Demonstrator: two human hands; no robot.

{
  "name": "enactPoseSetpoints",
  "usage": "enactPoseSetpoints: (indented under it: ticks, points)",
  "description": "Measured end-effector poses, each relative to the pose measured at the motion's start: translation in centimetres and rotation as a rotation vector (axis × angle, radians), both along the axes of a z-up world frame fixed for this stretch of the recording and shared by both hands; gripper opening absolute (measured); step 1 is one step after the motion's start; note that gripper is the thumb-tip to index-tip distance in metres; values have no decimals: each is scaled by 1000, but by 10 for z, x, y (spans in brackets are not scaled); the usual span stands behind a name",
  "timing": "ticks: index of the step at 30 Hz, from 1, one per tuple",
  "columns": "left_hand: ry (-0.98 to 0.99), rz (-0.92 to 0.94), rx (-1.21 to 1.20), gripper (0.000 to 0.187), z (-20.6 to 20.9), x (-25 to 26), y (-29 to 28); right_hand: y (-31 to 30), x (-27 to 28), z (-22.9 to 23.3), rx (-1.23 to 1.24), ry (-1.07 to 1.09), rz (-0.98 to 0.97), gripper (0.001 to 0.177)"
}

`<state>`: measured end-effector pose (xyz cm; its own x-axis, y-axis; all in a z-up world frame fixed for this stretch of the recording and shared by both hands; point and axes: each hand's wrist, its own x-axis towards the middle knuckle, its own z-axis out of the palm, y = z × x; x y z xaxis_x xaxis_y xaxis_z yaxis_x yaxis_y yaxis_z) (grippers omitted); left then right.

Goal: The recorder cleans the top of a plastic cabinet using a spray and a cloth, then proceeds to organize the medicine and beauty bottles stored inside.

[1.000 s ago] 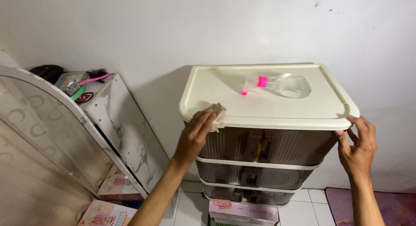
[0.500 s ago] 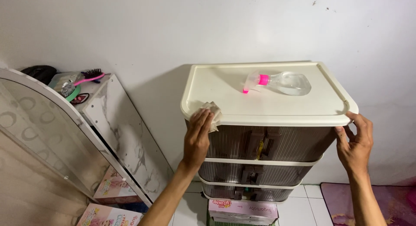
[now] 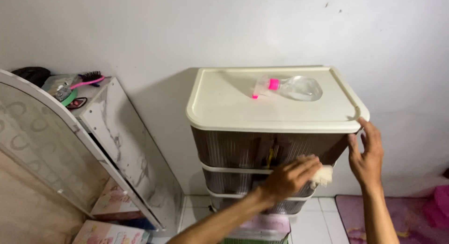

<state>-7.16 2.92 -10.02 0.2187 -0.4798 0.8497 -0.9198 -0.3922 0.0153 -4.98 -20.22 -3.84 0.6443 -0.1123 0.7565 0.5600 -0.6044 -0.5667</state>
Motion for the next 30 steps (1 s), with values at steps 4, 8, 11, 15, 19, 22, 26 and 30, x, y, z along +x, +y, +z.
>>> enactPoseSetpoints:
  ticks: [4, 8, 11, 15, 19, 22, 26, 30]
  points:
    - [169, -108, -102, 32, 24, -22, 8, 15, -27, -6, -86, 7, -137, 54]
    - [728, -196, -199, 39, 66, -21, 41, 48, -57, -6, 53, -105, 57, 58]
    - [795, -275, -311, 30, 75, -18, 63, 88, -77, 14, 181, -19, 382, 67]
    - [1011, -252, -362, 26, 91, -28, 86, 123, -82, 10, 154, 26, 393, 43]
    - [977, -350, -391, 23, 75, -28, 108, 127, -73, -8, 185, 151, 336, 24]
    - [1075, -341, -384, 22, 65, -29, 123, 136, -75, -2, 18, -62, 284, 25]
    - [1020, -181, -369, 21, 74, -33, 129, 133, -69, -16, -183, -247, 250, 21]
    - [855, -258, -381, 19, 84, -34, 133, 133, -71, -11, -228, -62, 502, 18]
